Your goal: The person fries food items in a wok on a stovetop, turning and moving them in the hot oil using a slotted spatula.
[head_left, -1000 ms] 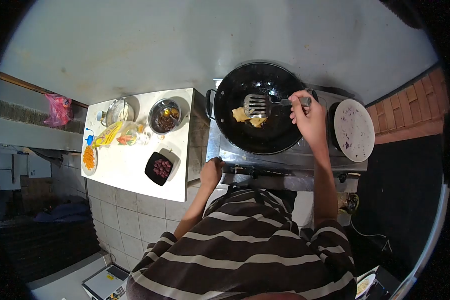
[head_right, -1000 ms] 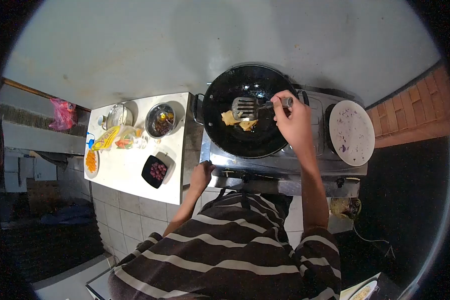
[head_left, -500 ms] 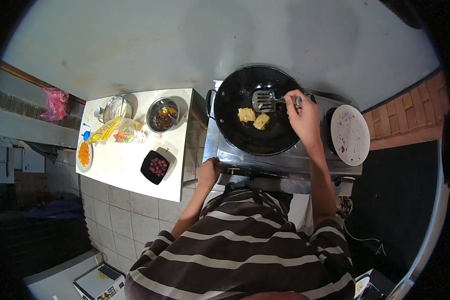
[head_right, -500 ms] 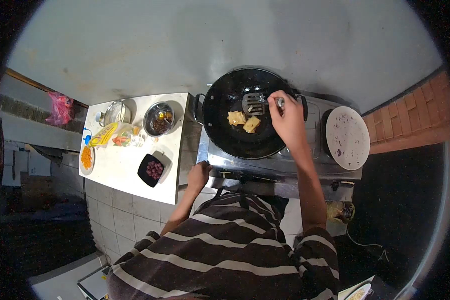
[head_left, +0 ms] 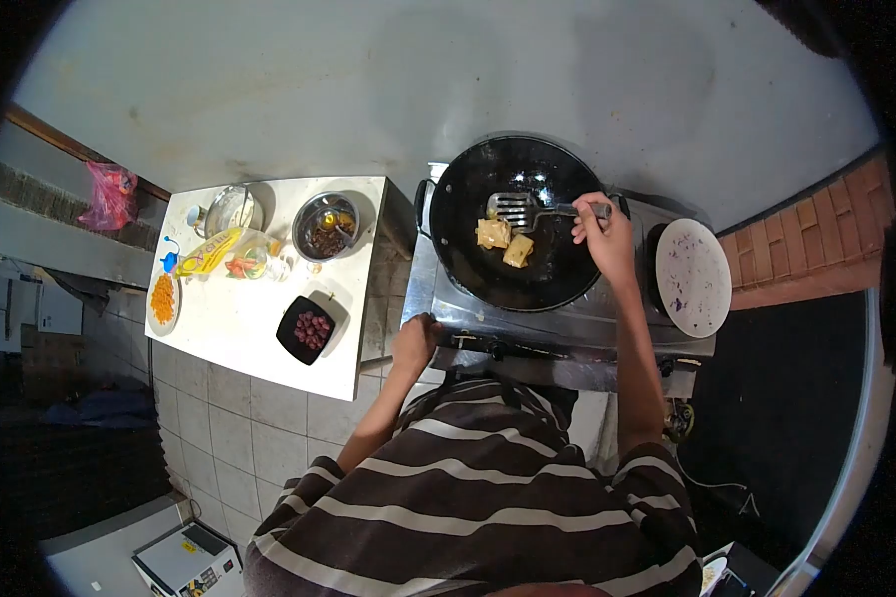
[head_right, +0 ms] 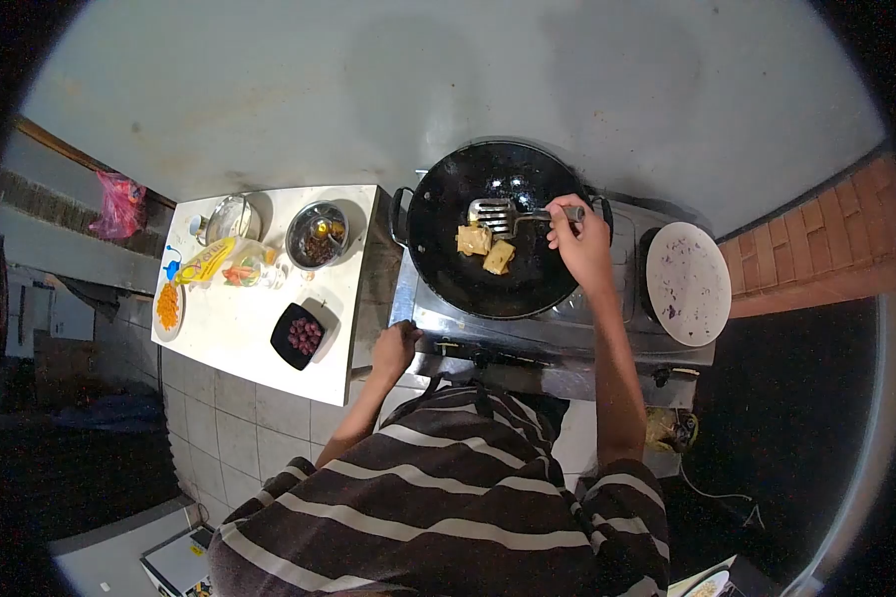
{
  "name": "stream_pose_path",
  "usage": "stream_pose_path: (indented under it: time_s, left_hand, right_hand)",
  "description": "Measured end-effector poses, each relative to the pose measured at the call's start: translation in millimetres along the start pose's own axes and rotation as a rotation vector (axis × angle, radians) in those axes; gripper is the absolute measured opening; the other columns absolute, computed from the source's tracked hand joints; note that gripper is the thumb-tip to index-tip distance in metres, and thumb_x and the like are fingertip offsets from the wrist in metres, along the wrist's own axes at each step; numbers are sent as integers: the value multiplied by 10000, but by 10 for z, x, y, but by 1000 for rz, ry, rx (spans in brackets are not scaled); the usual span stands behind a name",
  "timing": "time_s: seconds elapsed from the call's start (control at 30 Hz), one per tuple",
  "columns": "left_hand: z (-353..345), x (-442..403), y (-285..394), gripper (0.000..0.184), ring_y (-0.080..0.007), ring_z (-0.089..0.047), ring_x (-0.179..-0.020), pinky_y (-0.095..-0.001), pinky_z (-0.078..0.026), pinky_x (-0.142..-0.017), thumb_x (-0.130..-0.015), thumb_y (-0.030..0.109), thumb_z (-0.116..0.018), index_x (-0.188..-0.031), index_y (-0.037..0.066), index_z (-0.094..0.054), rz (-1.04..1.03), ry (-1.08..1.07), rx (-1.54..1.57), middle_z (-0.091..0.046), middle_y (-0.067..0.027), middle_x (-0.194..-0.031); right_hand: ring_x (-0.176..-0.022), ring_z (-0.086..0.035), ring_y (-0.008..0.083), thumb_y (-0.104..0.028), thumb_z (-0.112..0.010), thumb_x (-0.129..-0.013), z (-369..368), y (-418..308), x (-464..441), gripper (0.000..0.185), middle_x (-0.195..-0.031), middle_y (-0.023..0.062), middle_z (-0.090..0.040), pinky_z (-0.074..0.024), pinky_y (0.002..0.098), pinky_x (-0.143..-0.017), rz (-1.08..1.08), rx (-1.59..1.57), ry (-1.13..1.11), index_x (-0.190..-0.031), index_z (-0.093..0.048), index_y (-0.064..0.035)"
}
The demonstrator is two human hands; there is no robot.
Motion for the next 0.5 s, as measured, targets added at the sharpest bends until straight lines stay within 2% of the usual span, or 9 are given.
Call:
stream_pose_path:
  time_s: [0.27,0.5]
  left_hand:
    - [-32,-3,-38,250,-428,-662,-873,-524,-512,-733,-924,293,-629,-907,46,-663,-69,37,-18,-687,-226,-884]
    - [7,-2,-5,237,-437,-658,-865,-529,-510,-732,-922,269,-630,-890,35,-648,-65,21,-33,-682,-235,-872]
  right_hand:
    - [-623,-614,86,-181,-578,-1007,86,-66,113,173,-756,33,-622,-496,236,-572,25,-51,0,-998,-643,-21]
    - [-646,-598,74,-165,-588,-999,126,-331,402,160,-763,28,-618,-491,232,-603,41,-8,-12,-991,-646,-16]
Point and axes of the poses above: each hand's wrist, its own x-axis away from the middle knuckle, its own z-axis out of the back of the hand, y = z × x, the point moved 3 cm from there along -x, towards the middle knuckle
